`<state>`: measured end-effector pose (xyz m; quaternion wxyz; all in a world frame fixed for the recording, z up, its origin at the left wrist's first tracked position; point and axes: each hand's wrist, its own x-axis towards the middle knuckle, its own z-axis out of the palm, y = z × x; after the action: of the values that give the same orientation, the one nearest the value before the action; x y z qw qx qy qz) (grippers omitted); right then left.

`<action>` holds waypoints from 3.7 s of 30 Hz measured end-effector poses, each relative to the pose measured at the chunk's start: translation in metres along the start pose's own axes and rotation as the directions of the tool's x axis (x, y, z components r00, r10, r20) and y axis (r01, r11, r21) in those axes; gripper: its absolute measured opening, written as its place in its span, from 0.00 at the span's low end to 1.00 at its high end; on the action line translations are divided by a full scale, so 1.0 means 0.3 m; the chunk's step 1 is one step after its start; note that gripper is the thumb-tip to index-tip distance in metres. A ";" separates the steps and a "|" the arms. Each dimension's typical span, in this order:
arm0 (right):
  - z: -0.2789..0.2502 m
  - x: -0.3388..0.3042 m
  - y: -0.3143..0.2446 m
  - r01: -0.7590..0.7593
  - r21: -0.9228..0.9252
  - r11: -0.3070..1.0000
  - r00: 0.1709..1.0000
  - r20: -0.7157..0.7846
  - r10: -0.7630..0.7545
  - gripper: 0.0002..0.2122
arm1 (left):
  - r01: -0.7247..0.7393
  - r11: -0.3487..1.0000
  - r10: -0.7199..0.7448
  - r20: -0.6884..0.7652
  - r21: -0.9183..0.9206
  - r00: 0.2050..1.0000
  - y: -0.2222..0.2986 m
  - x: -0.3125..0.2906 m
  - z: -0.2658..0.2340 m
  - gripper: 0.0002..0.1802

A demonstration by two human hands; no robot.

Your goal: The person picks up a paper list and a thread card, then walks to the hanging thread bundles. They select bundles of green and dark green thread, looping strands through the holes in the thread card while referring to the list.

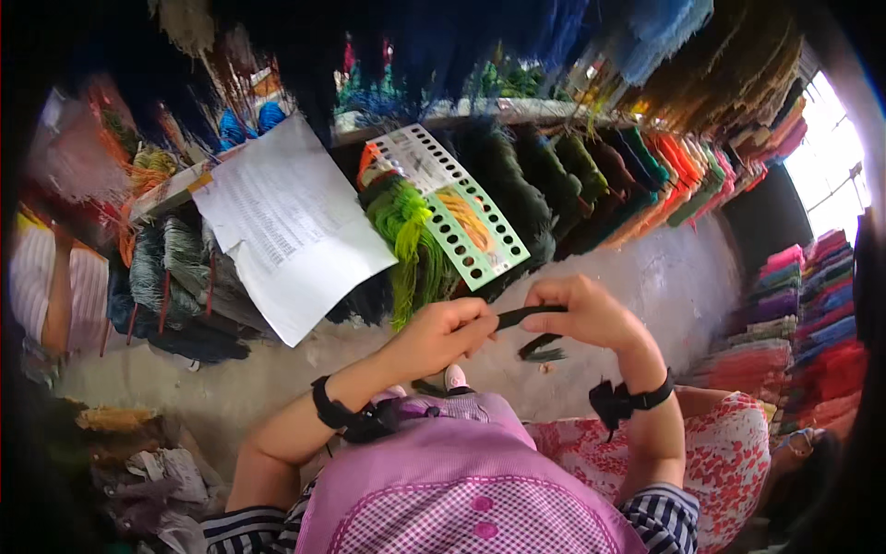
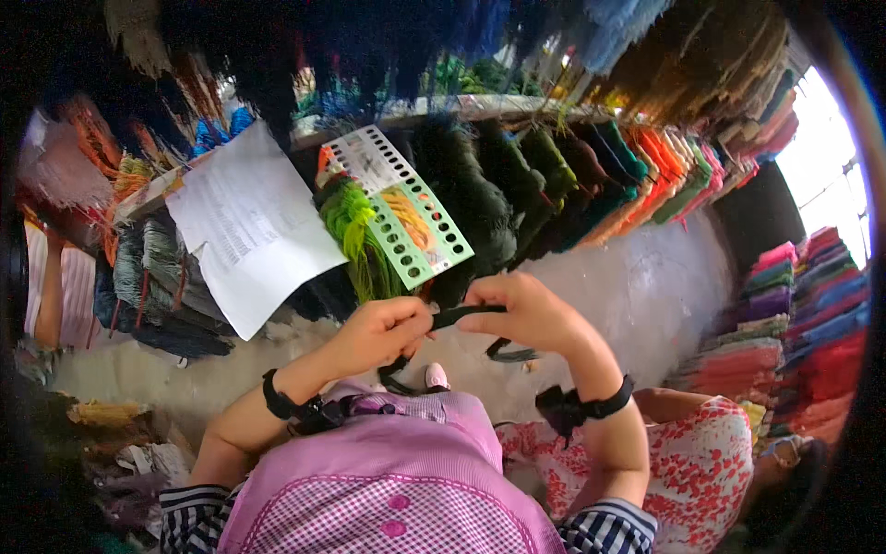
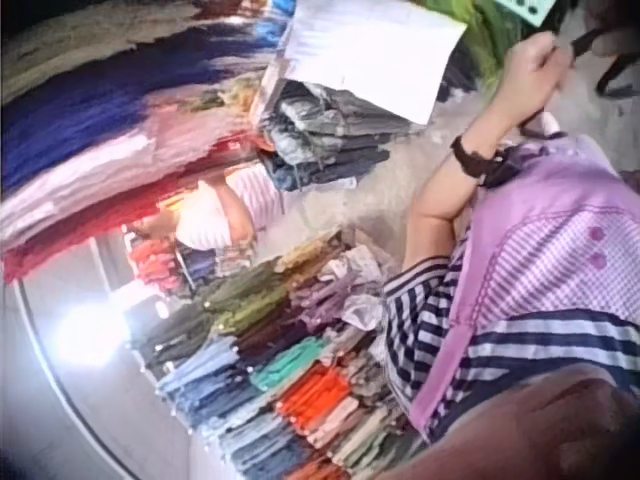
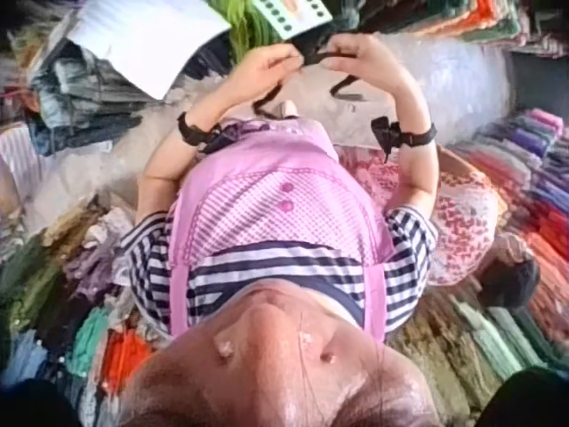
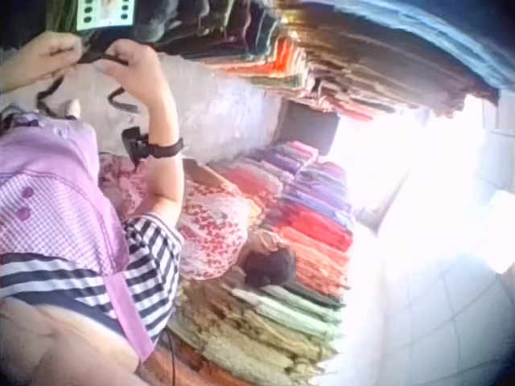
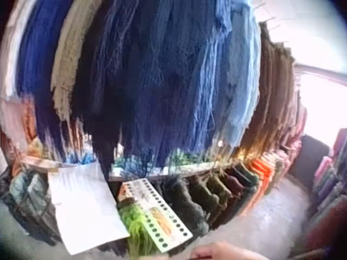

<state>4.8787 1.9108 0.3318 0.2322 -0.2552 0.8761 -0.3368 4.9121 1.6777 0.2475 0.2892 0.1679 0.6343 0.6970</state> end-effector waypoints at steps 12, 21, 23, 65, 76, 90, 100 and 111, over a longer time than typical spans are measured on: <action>-0.469 -0.008 0.250 0.590 0.471 0.655 0.519 -0.843 0.138 0.12 | -0.323 0.837 -0.064 -0.665 -0.442 0.744 0.046 0.068 0.013 0.17; -0.659 0.291 0.046 0.209 -0.640 0.740 0.249 -0.697 -0.673 0.07 | -0.295 0.900 -0.018 -0.702 -0.322 0.712 0.087 0.198 0.160 0.05; -0.500 0.331 0.039 0.452 -0.555 0.698 0.578 -0.414 -0.703 0.06 | -0.220 0.914 -0.062 -0.653 -0.341 0.755 0.071 0.243 0.212 0.05; -0.288 0.359 0.270 0.566 -0.225 0.793 0.824 0.126 -0.553 0.15 | -0.481 0.817 0.019 -0.819 -0.317 0.573 -0.069 0.475 0.225 0.09; -0.288 0.383 0.241 0.479 -0.323 0.816 0.878 0.176 -0.445 0.19 | -0.470 0.843 -0.028 -0.895 -0.261 0.446 -0.096 0.461 0.207 0.09; -0.340 0.411 0.316 0.287 0.052 0.956 0.929 0.229 -0.291 0.12 | -0.575 0.704 -0.153 -0.880 -0.417 0.450 -0.122 0.284 0.209 0.10; -0.342 0.394 0.310 0.306 0.057 0.950 0.931 0.192 -0.311 0.07 | -0.688 0.341 0.115 -0.698 -0.641 0.707 -0.031 0.275 0.228 0.18; -0.359 0.449 0.257 0.732 -0.072 0.677 0.646 0.388 -0.657 0.23 | -0.163 0.964 -0.006 -0.628 -0.212 0.779 0.045 0.461 0.197 0.17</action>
<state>4.6913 1.9298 0.3170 0.1972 -0.6502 0.6892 -0.2519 4.8377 1.8089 0.2507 0.0531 -0.0837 0.5915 0.8002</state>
